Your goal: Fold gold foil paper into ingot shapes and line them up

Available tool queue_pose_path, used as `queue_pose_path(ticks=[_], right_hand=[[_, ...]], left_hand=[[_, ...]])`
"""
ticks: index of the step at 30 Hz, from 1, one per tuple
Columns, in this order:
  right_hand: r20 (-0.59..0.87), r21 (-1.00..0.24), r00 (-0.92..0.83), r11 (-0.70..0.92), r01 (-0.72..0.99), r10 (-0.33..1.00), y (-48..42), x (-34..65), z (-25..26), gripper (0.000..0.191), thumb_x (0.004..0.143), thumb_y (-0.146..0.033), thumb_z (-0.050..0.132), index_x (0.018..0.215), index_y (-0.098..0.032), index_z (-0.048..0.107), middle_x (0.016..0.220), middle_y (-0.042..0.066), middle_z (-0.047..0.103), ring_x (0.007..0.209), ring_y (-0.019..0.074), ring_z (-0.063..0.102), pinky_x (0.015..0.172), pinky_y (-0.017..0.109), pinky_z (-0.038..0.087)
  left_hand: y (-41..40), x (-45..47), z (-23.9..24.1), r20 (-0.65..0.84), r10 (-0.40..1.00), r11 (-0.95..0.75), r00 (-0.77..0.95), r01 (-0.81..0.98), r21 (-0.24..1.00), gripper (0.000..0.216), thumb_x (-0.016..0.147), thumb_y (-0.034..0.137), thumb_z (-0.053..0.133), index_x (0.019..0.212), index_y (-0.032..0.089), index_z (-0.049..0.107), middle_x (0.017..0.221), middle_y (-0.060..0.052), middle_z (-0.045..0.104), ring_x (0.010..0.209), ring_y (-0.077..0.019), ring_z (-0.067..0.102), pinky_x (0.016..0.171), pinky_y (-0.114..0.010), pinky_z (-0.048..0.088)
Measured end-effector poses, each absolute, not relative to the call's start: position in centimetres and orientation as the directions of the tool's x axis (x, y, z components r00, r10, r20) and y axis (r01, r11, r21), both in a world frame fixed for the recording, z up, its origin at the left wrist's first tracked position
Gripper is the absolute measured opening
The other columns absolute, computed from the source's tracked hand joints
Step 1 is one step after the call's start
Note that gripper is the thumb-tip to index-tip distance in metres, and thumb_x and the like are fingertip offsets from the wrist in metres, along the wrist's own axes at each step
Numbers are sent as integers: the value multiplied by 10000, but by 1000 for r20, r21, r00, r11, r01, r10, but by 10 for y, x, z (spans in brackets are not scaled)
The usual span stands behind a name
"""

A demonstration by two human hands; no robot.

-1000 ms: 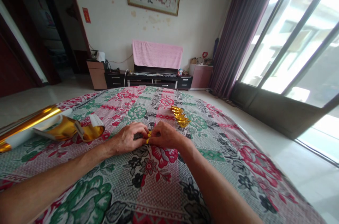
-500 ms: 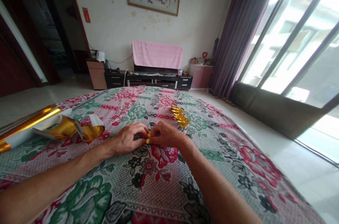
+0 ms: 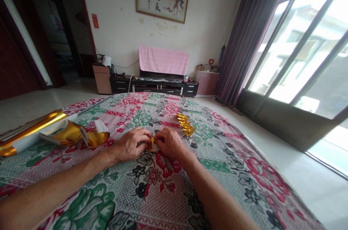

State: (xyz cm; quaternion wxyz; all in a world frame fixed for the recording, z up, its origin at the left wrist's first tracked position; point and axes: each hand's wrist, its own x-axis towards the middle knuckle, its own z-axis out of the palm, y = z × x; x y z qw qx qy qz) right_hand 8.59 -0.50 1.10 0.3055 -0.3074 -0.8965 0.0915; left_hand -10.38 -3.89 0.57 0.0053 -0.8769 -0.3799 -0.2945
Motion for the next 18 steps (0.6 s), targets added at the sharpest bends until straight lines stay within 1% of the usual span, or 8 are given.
queue_pose_path(ticks=[3,6,11,13,16,18], right_hand=[[459,-353,-642,790,502,613,-5,87,12,202,691,-79,505,746,-181,670,696,8,607,655,102,522,628,219,400],[426,-345,-666,791,506,612,-6,87,14,230,671,-88,506,764,-196,686,691,3,610,658,102,518,644,225,405],[404,-339,-687,797,500,603,-9,89,19,286,636,-65,476,763,-202,692,718,7,608,673,103,523,638,224,417],[420,-335,-695,811,479,584,-9,89,19,302,620,-49,456,754,-190,688,753,16,614,709,110,535,664,230,430],[447,-335,-719,845,416,532,-9,89,17,327,602,-27,433,763,-178,675,840,27,629,783,120,557,742,247,445],[468,-340,-730,864,372,499,-9,90,15,339,594,-14,420,771,-174,661,890,31,633,822,124,564,786,260,447]], left_hand=[[-36,-108,3,526,680,-680,511,708,191,238,728,77,482,804,211,663,881,-17,609,856,-159,530,789,-308,439],[-36,-110,1,527,700,-648,482,739,185,218,766,113,473,816,213,661,860,-23,591,843,-155,522,758,-289,449],[-40,-107,1,521,674,-676,524,722,150,232,788,108,431,807,180,650,794,-38,575,813,-151,522,747,-287,455],[-42,-104,3,520,656,-695,547,706,134,214,780,115,440,790,169,647,781,-43,578,803,-154,527,769,-306,451],[-47,-100,6,525,647,-701,553,702,126,153,777,196,491,767,155,638,788,-50,584,796,-164,534,801,-337,442],[-49,-99,8,528,653,-696,543,705,135,138,770,227,516,784,151,630,803,-52,591,806,-169,537,819,-349,435]])
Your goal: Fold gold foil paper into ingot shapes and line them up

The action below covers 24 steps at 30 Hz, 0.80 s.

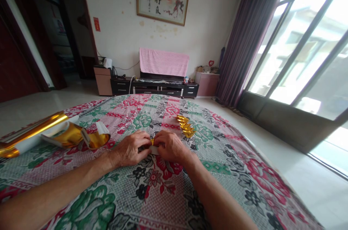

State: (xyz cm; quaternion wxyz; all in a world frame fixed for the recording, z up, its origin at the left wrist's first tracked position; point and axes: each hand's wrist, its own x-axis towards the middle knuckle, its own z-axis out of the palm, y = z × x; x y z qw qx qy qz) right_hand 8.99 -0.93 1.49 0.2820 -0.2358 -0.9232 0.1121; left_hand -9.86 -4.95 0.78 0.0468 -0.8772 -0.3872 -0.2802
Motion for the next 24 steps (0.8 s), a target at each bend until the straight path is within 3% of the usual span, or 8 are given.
queue_pose_path(ticks=[6,12,20,24], right_hand=[[496,-366,-722,870,329,482,-13,92,14,371,576,-2,419,844,-169,613,878,37,624,829,137,557,783,277,453],[483,-365,-715,858,361,506,-17,92,15,308,601,-24,445,840,-168,575,825,32,610,762,132,547,743,272,446],[485,-310,-751,891,332,448,-16,93,14,286,583,-24,426,784,-163,574,867,46,595,828,152,537,775,297,442],[466,-311,-767,893,326,442,-16,96,17,273,597,-45,454,809,-157,583,857,47,591,817,155,535,759,298,446]], left_hand=[[-48,-100,9,530,693,-661,488,724,198,181,741,165,529,910,168,592,854,-47,612,853,-183,541,813,-343,443],[-42,-105,3,581,716,-628,388,722,292,215,693,163,560,907,183,552,874,-32,605,854,-177,548,779,-321,460],[-42,-109,5,666,706,-551,241,777,303,131,667,85,473,734,169,548,732,-25,553,696,-142,526,653,-271,457],[-42,-110,5,611,707,-596,355,764,246,118,679,99,488,666,170,582,685,-19,558,684,-142,527,646,-275,451]])
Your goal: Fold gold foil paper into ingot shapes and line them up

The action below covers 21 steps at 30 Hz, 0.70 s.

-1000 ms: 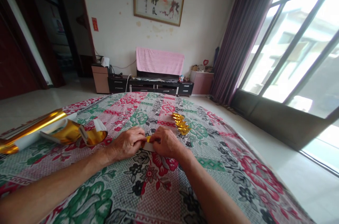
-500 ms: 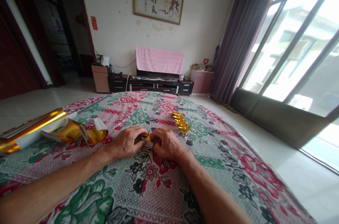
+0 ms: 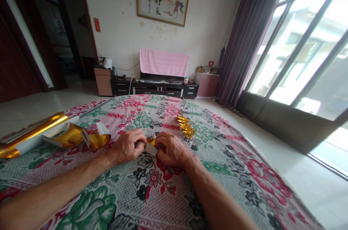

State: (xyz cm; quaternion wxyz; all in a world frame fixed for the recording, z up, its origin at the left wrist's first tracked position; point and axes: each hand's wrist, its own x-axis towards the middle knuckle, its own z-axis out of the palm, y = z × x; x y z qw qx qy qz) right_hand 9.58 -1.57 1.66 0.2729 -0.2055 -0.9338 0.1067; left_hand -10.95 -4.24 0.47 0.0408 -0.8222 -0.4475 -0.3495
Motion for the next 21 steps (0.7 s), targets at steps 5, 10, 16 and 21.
queue_pose_path(ticks=[5,10,16,21], right_hand=[[441,-311,-779,890,332,445,-16,97,20,243,633,-83,501,843,-159,597,873,49,589,814,151,536,754,290,444],[448,-323,-774,888,327,448,-16,97,19,202,693,-125,531,871,-175,612,889,45,597,824,145,544,760,283,444],[460,-372,-754,873,316,469,-11,97,15,223,700,-110,537,898,-173,616,912,46,599,850,144,546,790,296,445],[398,-410,-776,852,326,488,-6,100,17,291,642,-124,581,923,-192,612,940,31,596,838,141,548,764,283,451]], left_hand=[[-40,-110,2,571,651,-694,500,697,181,151,720,116,497,688,172,634,711,-31,587,750,-151,538,724,-302,453],[-44,-108,4,545,595,-764,590,627,155,130,744,174,522,771,167,649,768,-45,604,783,-157,546,772,-335,450],[-47,-105,9,516,620,-766,592,601,231,137,750,250,569,826,172,653,827,-47,590,820,-160,533,769,-329,442],[-46,-100,10,491,678,-716,547,645,269,72,745,202,574,781,165,625,793,-33,575,780,-148,521,743,-306,432]])
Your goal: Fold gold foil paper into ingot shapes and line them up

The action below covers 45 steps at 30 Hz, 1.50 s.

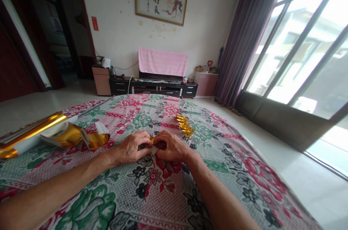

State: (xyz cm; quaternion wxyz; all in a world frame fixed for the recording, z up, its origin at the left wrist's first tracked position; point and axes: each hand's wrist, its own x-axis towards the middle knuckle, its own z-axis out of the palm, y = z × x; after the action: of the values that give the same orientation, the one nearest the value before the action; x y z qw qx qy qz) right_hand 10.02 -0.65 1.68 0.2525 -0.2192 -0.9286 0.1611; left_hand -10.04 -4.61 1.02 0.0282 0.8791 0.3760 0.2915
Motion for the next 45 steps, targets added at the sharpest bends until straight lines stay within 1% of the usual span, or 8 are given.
queue_pose_path(ticks=[3,9,15,20,24,29,35,45], right_hand=[[389,-411,-774,846,339,499,-7,101,18,307,632,-123,583,929,-198,607,919,25,598,808,137,550,739,280,455],[467,-419,-736,856,303,489,-9,99,13,233,645,-86,562,856,-178,596,890,29,600,816,135,547,761,285,456],[473,-445,-728,848,289,496,-8,97,11,172,646,-55,546,759,-166,612,898,34,608,825,130,558,763,272,463],[466,-474,-727,836,277,505,-7,98,11,179,648,-64,550,766,-165,640,911,35,612,833,130,565,773,283,470],[450,-506,-719,814,285,531,-6,100,12,232,628,-19,518,752,-168,648,922,29,625,826,124,572,774,277,472],[471,-496,-699,817,295,538,-4,98,10,151,660,-53,544,704,-162,639,895,31,634,799,118,580,752,263,477],[477,-500,-679,808,311,557,-5,95,11,116,660,-67,572,664,-158,645,862,38,644,762,117,588,720,246,483],[465,-523,-691,802,289,553,-2,98,13,190,671,-36,536,714,-160,673,881,38,656,783,112,599,756,257,487]], left_hand=[[-45,-99,8,504,678,-709,535,658,254,80,776,219,552,764,167,611,777,-31,569,779,-149,513,735,-301,426],[-44,-101,4,514,661,-720,547,656,227,128,823,225,492,770,175,598,777,-26,568,785,-143,510,753,-295,419],[-49,-100,8,490,688,-699,535,671,249,161,733,326,603,772,170,596,786,-23,570,786,-156,511,742,-300,424],[-48,-98,7,500,689,-693,525,680,240,125,792,269,531,740,180,602,783,-22,568,799,-150,515,776,-307,414],[-46,-96,6,498,716,-669,489,685,290,102,768,212,541,689,171,591,750,-20,569,778,-143,516,752,-291,418],[-43,-93,5,483,771,-610,416,700,371,96,703,169,579,608,159,565,701,-14,567,739,-135,524,718,-274,417],[-44,-87,5,448,829,-530,336,729,434,197,746,253,549,570,169,581,698,-18,585,734,-137,537,713,-270,411],[-42,-81,-1,449,849,-459,279,810,364,238,754,212,513,521,161,502,651,-22,545,706,-132,512,685,-266,389]])
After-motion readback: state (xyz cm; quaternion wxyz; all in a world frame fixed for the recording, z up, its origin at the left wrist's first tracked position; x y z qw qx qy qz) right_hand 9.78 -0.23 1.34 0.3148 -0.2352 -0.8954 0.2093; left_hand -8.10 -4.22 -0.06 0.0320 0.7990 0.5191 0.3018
